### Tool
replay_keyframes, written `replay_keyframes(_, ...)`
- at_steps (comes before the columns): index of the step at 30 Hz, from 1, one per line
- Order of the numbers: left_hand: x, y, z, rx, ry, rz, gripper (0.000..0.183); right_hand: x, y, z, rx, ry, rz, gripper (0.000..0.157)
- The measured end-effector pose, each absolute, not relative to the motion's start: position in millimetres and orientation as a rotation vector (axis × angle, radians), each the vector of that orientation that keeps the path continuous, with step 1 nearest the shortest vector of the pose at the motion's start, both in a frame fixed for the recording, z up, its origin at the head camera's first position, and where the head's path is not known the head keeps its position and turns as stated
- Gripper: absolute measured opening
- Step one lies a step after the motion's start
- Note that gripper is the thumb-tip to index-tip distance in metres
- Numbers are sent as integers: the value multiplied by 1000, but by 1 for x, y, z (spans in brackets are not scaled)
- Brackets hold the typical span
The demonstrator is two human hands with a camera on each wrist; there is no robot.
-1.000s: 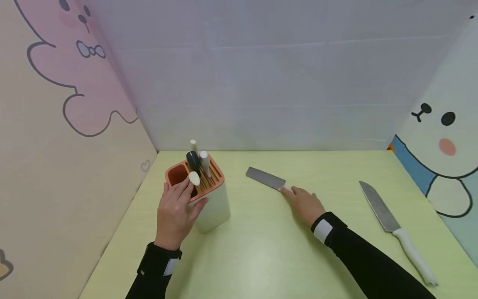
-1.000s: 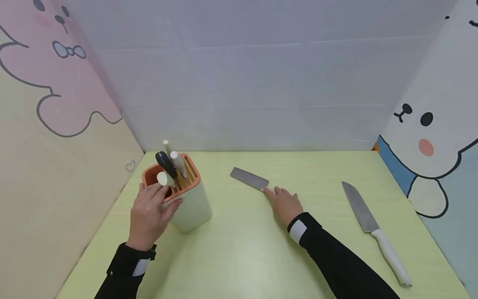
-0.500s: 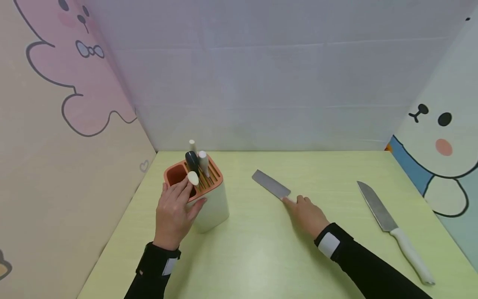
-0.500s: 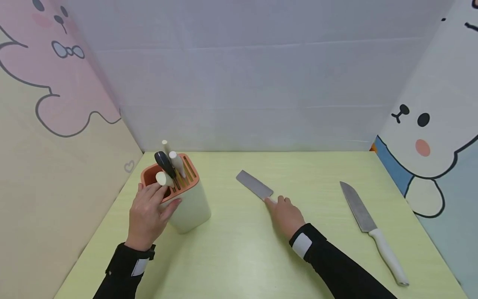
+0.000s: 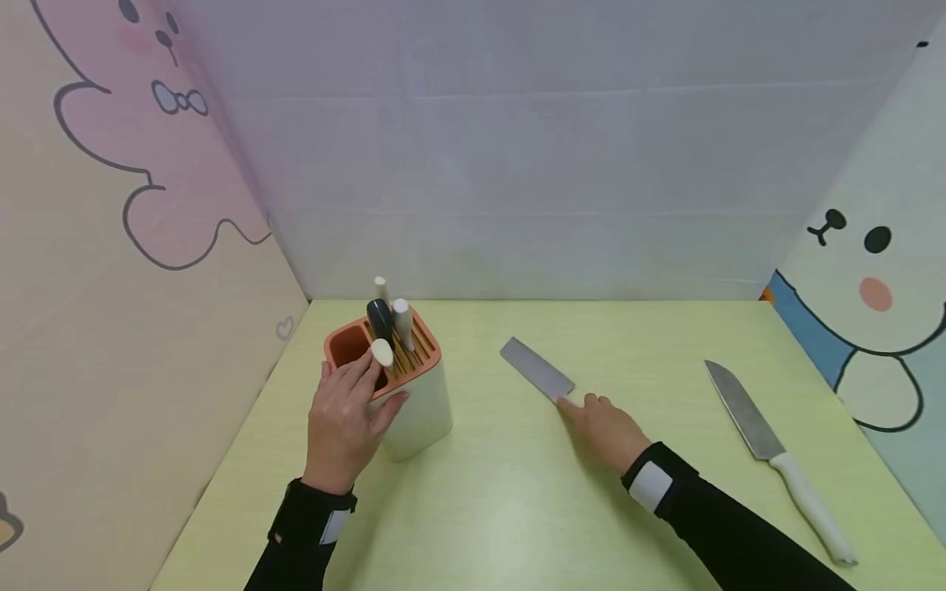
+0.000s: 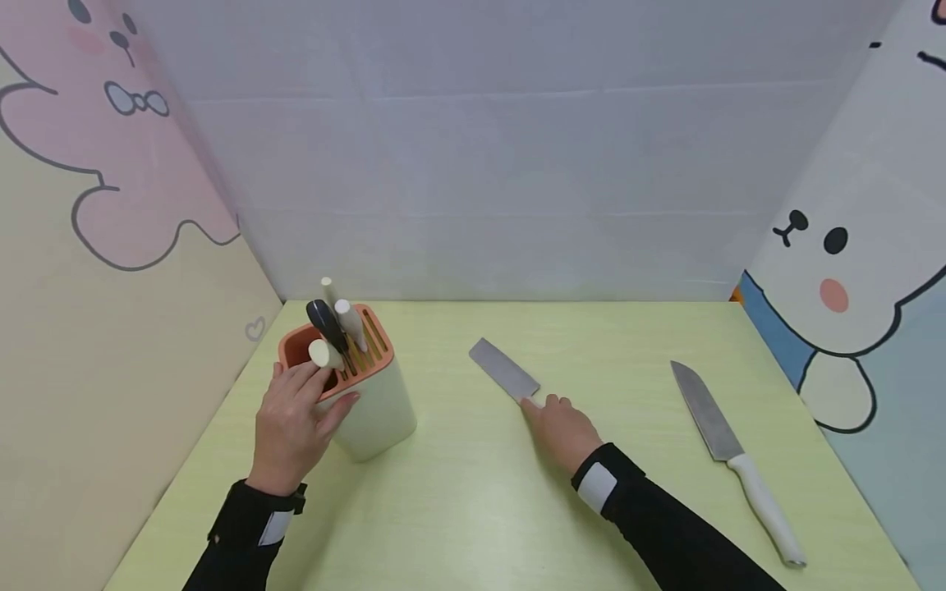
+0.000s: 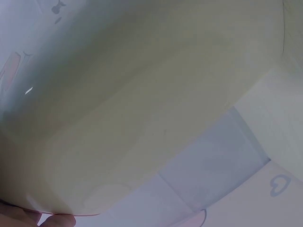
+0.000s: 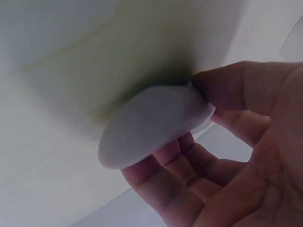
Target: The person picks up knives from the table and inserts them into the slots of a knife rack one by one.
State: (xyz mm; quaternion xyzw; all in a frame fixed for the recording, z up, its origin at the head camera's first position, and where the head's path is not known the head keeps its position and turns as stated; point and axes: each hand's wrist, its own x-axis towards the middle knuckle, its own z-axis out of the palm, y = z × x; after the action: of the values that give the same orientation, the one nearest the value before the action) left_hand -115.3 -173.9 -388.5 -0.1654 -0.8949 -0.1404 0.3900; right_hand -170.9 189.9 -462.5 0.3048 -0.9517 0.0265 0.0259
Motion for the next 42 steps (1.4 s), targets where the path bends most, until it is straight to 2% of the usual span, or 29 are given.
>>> replay_keyframes(5, -115, -174, -390, -425, -2258, -373, 71, -172, 188, -463, 954, -3030, 314, 51)
replay_keyframes(9, -114, -174, -393, -422, -2255, -371, 71, -174, 189, -466, 835, -3166, 762, 57)
replay_keyframes(15, -114, -174, -396, -426, -2246, -373, 69, -173, 196, -471, 649, -3181, 1449, 58)
replay_keyframes(22, -113, -172, -395, -432, -2254, -380, 67, -162, 207, -467, 598, -2967, 2192, 56)
replay_keyframes(27, -112, -172, -394, -434, -2261, -364, 69, -155, 216, -455, 576, -2644, 2704, 47)
replay_keyframes(29, -113, -173, -394, -436, -2256, -365, 69, -155, 219, -450, 626, -2499, 2874, 50)
replay_keyframes(33, -113, -173, -393, -446, -2248, -367, 69, -158, 224, -445, 906, -2338, 3007, 64)
replay_keyframes(37, -114, -173, -390, -449, -2244, -373, 67, -164, 224, -445, 1158, -2319, 2920, 74)
replay_keyframes(39, -115, -173, -390, -448, -2242, -374, 67, -166, 222, -445, 1159, -2376, 2788, 71)
replay_keyframes(42, -116, -173, -390, -447, -2235, -379, 67, -165, 213, -446, 1012, -2462, 2507, 57)
